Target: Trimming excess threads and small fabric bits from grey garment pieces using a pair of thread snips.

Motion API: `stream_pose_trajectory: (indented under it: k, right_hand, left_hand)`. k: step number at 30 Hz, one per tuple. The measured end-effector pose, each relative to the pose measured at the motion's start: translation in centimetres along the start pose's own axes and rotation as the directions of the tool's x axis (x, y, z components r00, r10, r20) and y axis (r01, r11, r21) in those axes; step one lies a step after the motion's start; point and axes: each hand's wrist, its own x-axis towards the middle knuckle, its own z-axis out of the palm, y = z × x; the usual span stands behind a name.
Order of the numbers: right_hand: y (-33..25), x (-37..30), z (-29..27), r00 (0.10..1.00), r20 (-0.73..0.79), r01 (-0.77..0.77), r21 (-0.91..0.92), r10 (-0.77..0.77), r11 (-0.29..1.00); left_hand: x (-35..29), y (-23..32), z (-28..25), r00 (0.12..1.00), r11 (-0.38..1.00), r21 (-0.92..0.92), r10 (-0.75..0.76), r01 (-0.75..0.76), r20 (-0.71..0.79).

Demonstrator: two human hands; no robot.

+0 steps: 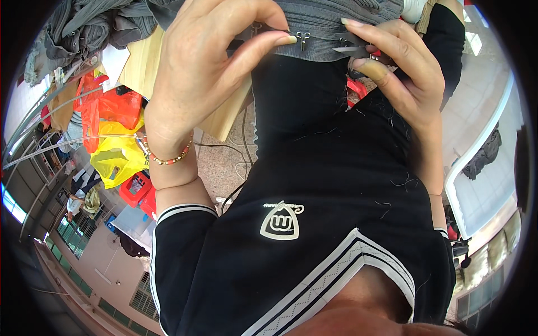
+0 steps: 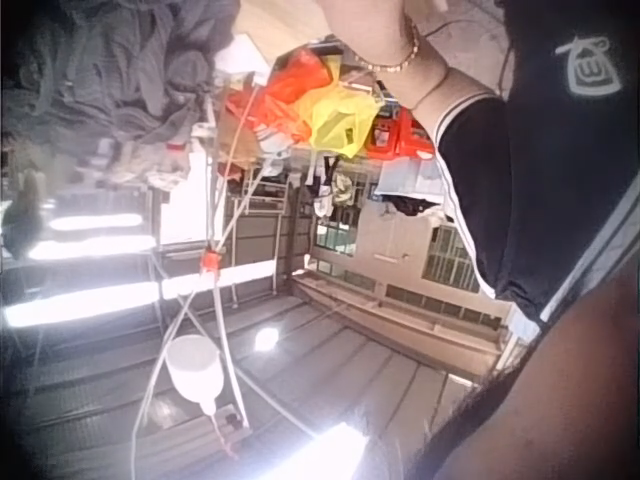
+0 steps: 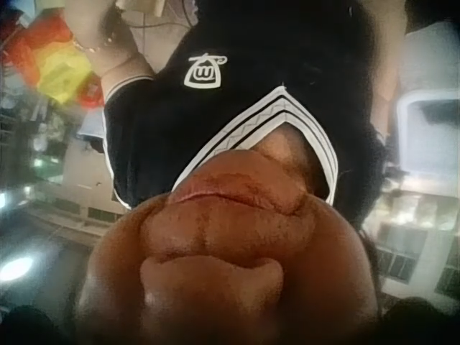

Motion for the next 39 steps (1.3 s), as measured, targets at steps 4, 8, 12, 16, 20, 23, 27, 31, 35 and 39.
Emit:
stream_pose_trajectory:
  k: [4, 8, 12, 16, 20, 23, 27, 31, 35, 39]
  right_hand:
    - [-0.5, 0.6, 0.1, 1.000, 0.025, -0.001, -0.028, 0.002, 1.000]
    - [-0.5, 1.1, 0.1, 0.997, 0.034, 0.068, -0.054, -0.067, 0.996]
    - [-0.7, 1.7, -0.1, 0.997, 0.030, 0.079, -0.079, -0.077, 0.994]
    - [-4.3, 3.5, -1.1, 0.981, 0.126, -0.111, -0.247, 0.146, 0.963]
    - [-4.7, 3.9, -1.1, 0.983, 0.118, -0.104, -0.283, 0.143, 0.953]
    - [-5.1, 4.2, -1.0, 0.978, 0.147, -0.091, -0.331, 0.147, 0.939]
    - [-5.2, 4.5, -1.3, 0.977, 0.157, -0.073, -0.398, 0.146, 0.915]
    - [-5.0, 4.6, -1.2, 0.981, 0.163, -0.038, -0.382, 0.108, 0.924]
    - [-5.2, 4.6, -1.7, 0.978, 0.181, -0.025, -0.402, 0.105, 0.916]
    - [-5.6, 5.1, -1.1, 0.982, 0.126, -0.104, -0.285, 0.144, 0.953]
  left_hand:
    - [0.5, 0.5, -0.4, 0.996, 0.983, 0.184, -0.027, 0.011, 0.086]
    - [-0.6, -0.8, 0.4, 0.995, 0.990, 0.103, 0.097, -0.098, 0.014]
    - [-1.3, -1.3, 1.1, 0.983, 0.983, 0.045, 0.178, -0.176, -0.044]
    - [-2.1, -1.6, 1.6, 0.989, 0.993, 0.012, 0.117, -0.117, -0.088]
    - [-1.9, -1.8, 1.8, 0.971, 0.980, -0.019, 0.195, -0.199, -0.136]
    - [-2.2, -1.8, 1.8, 0.964, 0.975, -0.039, 0.208, -0.217, -0.163]
    - [-2.4, -2.2, 2.1, 0.973, 0.967, -0.183, 0.144, -0.177, -0.180]
    - [-3.0, -2.6, 2.5, 0.980, 0.936, -0.337, 0.038, -0.103, -0.195]
    - [-2.8, -3.0, 3.1, 0.973, 0.882, -0.466, -0.033, -0.079, -0.228]
    - [-3.9, -4.2, 3.8, 0.926, 0.775, -0.632, -0.223, -0.021, -0.304]
